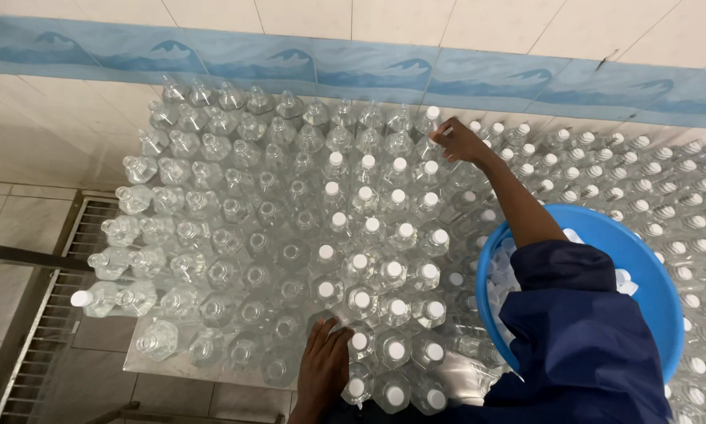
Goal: The person repeatedly picks white bottle caps from a blue basin and screws them onto clear plastic bottles arranged on a stainless steel table. The person handles the bottles and caps by hand throughout the process.
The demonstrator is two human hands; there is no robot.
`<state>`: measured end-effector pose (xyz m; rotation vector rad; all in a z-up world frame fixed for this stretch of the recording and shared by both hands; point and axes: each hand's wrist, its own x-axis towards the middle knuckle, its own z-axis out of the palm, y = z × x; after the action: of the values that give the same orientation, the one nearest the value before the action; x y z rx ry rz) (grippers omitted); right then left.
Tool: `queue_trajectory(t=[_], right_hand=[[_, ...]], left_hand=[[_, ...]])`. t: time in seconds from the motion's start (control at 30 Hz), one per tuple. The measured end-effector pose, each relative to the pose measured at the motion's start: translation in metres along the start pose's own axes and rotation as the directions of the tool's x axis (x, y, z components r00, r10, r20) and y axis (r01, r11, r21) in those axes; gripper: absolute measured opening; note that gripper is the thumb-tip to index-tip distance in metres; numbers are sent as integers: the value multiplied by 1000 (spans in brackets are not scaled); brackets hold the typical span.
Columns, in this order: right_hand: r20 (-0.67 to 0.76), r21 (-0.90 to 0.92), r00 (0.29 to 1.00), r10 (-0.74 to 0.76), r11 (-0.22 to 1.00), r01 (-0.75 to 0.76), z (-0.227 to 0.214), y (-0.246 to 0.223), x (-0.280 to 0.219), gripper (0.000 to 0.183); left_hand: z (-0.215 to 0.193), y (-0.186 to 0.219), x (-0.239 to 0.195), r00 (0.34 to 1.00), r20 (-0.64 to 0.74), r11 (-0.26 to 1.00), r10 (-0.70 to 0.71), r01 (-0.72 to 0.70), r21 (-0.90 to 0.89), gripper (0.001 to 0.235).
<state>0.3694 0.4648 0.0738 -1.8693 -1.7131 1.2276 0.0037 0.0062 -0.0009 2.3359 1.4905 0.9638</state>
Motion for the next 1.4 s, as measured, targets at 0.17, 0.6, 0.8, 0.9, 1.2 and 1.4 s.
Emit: queue_trajectory(t=[0.17,0.6,0.8,0.9,1.2,1.4], right_hand=[[118,190,986,116,972,-137,-5,-14,-12,59],[247,470,938,244,816,-336,-5,47,64,48],[177,373,971,158,903,-215,-4,5,10,49],[-95,-407,971,-219,899,163,-3,50,37,93],[165,-370,986,26,928,37,-105,13,-250,27],[-36,-767,990,-135,639,59,-49,148,-244,35]], left_hand=[[6,-2,-3,1000,-8,1000,-5,5,21,33],[2,4,2,1000,-26,999,-15,16,36,31],[5,3,-3,999,-6,998,-34,35,47,28],[8,1,-3,1000,-11,998,-23,24,49,28],[8,0,-3,997,-80,998,18,-13,65,25],[10,-2,-4,999,-47,997,10,-7,78,22]])
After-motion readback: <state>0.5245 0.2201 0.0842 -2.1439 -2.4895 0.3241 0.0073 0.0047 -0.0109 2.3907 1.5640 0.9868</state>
